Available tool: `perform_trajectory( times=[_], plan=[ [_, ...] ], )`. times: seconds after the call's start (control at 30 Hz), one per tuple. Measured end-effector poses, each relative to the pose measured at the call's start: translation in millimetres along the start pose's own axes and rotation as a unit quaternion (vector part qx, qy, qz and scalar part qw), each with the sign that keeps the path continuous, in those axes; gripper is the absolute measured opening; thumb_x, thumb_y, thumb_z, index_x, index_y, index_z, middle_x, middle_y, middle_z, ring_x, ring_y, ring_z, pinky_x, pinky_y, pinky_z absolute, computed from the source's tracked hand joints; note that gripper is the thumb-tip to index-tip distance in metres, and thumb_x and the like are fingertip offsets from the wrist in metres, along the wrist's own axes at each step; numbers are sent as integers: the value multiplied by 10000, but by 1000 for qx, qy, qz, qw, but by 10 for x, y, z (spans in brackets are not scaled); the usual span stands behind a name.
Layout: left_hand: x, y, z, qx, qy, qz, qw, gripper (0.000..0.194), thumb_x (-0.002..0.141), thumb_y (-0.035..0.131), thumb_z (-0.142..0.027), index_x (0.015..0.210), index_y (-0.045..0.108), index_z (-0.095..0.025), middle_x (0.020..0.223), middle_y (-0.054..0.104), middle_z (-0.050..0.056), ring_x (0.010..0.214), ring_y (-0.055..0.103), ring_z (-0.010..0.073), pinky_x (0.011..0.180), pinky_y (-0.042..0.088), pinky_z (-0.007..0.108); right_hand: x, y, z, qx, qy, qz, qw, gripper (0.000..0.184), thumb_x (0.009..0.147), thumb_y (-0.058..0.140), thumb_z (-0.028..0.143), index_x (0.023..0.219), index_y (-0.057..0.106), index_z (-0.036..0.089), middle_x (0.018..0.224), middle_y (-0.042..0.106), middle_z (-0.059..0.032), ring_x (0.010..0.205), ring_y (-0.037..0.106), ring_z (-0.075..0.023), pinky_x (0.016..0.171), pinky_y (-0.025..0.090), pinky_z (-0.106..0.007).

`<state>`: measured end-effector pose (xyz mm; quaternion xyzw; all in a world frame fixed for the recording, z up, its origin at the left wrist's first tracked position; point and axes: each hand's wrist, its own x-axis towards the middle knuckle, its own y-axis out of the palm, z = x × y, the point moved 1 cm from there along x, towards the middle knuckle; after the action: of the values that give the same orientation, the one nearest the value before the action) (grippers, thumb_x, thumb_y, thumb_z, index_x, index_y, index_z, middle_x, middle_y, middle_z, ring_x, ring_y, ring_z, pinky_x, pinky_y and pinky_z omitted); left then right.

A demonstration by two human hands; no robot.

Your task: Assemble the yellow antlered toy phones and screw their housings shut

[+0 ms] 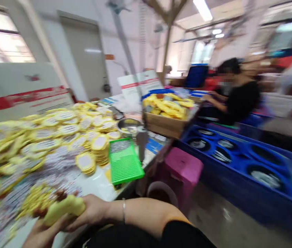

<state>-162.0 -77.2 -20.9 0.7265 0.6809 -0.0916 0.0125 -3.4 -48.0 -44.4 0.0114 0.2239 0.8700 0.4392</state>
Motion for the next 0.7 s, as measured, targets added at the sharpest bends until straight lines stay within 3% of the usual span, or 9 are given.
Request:
perform_trajectory(
  times=[0.07,0.13,0.2,0.3,0.37,0.43,0.53,0.6,0.7],
  plan=[
    [-251,109,-124,-27,2,-28,999,484,560,851,-557,855,790,-179,872,779,89,869,720,300,852,584,401,-100,103,-92,0,-14,57,998,766,334,918,554,930,697,127,842,669,1,760,594,-124,838,496,-308],
    [-388,121,-232,-83,13,-49,995,571,574,812,-634,880,780,-154,856,772,110,821,716,279,844,575,408,-208,152,-116,-6,8,133,991,867,435,924,527,1184,633,202,1075,689,-31,958,630,-166,939,483,-330],
    [-495,-51,-277,-139,19,-86,986,615,567,813,-646,920,765,-146,895,767,121,850,715,272,854,563,404,-254,142,-73,-60,-30,155,986,922,482,922,518,1288,590,218,1307,636,-109,1187,597,-249,1064,441,-416],
    [-878,-543,-236,-158,4,-160,974,597,501,871,-583,884,743,-144,857,758,114,790,711,246,773,564,356,-241,92,-36,-142,57,121,981,585,658,836,525,1144,694,232,1261,684,-149,1120,668,-280,1021,496,-487],
    [-1306,-909,-189,-115,-38,-192,974,585,538,850,-578,918,727,-151,881,757,115,775,708,239,738,561,344,-238,65,-36,-152,104,85,979,494,660,828,540,1026,737,222,1158,731,-155,1013,715,-276,966,542,-479],
    [-1764,-1273,-139,10,-127,-199,972,599,532,847,-566,942,722,-147,878,759,112,775,709,252,735,560,346,-238,52,-47,-147,123,50,980,500,614,849,563,958,750,215,1061,760,-144,907,738,-255,913,574,-448],
    [-2227,-1754,-49,273,-245,-215,905,607,543,827,-557,999,728,-169,1052,753,123,1002,690,315,886,534,381,-208,65,-72,-139,137,27,980,524,564,869,578,918,754,209,967,775,-116,819,741,-227,848,594,-400],
    [-2253,-1939,30,349,-273,-255,860,680,582,767,-620,1091,703,-175,1160,723,145,1080,669,334,930,522,402,-180,90,-93,-131,153,31,979,524,564,869,580,912,752,205,943,776,-102,809,741,-222,834,594,-386],
    [-1859,-1983,146,393,-193,-280,854,616,734,616,-627,1134,676,-162,1169,712,150,1078,666,306,953,514,413,-161,121,-119,-135,172,47,975,531,572,859,593,913,752,201,929,778,-95,804,739,-215,833,584,-371]
  ],
)
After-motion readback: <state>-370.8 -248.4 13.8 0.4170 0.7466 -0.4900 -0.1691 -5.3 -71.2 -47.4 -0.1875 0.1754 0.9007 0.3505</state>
